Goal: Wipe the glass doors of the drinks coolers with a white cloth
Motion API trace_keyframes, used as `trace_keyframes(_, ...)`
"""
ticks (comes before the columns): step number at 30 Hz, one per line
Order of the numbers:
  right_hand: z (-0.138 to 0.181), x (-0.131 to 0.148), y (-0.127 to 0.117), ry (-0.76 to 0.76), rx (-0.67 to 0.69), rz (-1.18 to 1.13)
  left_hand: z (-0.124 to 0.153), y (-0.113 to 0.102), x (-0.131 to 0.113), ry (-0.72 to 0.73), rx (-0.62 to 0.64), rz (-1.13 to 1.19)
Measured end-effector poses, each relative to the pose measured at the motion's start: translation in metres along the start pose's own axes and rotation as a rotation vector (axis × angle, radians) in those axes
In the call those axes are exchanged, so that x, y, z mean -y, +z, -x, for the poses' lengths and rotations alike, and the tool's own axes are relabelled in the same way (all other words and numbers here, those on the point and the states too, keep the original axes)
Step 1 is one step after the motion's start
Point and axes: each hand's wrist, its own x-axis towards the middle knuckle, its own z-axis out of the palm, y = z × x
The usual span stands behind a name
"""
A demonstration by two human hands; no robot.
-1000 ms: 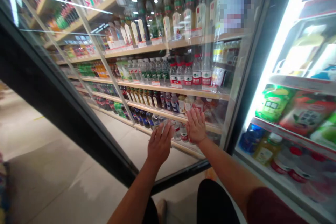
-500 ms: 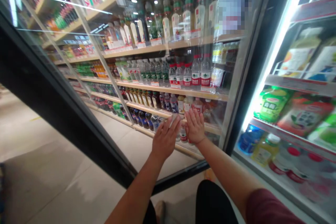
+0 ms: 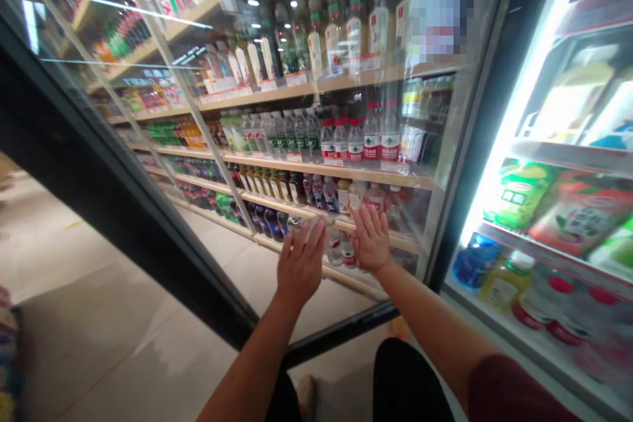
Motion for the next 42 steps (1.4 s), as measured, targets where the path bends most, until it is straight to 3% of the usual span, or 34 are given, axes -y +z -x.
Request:
trace_keyframes(3,0.001,0.000,0.000,0.003,0.008,0.023,-0.034,-0.013,0.031,-0.194,-0.144,-0.053)
trace_keyframes(5,0.002,0.000,0.001,0.008,0.016,0.030,-0.042,-0.016,0.041,-0.262,-0.197,-0.079)
trace_keyframes(8,0.002,0.002,0.002,0.012,0.009,0.011,-0.011,-0.006,0.024,-0.212,-0.183,-0.080)
trace_keyframes(11,0.001,0.002,0.001,0.009,-0.006,0.000,0.037,0.008,-0.005,-0.044,-0.006,-0.015)
trace_keyframes(13,0.001,0.002,0.000,0.008,-0.010,-0.005,0.048,0.010,-0.013,0.031,0.074,0.004)
trace_keyframes(15,0.001,0.001,0.001,0.008,-0.009,-0.016,0.033,0.006,-0.005,0.015,0.036,-0.034)
trace_keyframes(19,0.003,0.000,0.002,0.032,0.011,-0.051,-0.024,-0.005,0.026,-0.192,-0.201,-0.135)
trace_keyframes(21,0.002,0.003,-0.002,0.048,0.036,-0.088,-0.036,-0.005,0.028,-0.244,-0.245,-0.129)
trace_keyframes(25,-0.008,0.017,-0.027,0.128,0.112,-0.177,-0.023,0.003,0.000,-0.122,-0.073,0.067)
trace_keyframes(27,-0.017,0.027,-0.039,0.047,0.089,-0.245,-0.017,0.006,-0.015,-0.138,0.002,0.222)
trace_keyframes(30,-0.032,0.036,-0.041,-0.168,0.054,-0.338,-0.022,0.003,-0.026,-0.276,0.004,0.504)
trace_keyframes(33,-0.034,0.035,-0.028,-0.184,0.131,-0.307,-0.024,-0.007,-0.022,-0.304,-0.063,0.701)
trace_keyframes(35,-0.021,0.031,-0.020,-0.195,0.171,-0.272,-0.016,-0.016,-0.012,-0.234,-0.117,0.622)
trace_keyframes(39,0.008,0.021,-0.022,-0.332,0.154,-0.261,0.010,-0.024,0.013,-0.093,-0.150,0.152)
trace_keyframes(42,-0.008,0.008,-0.029,-0.419,0.083,-0.245,0.022,-0.015,0.026,-0.090,-0.069,-0.076)
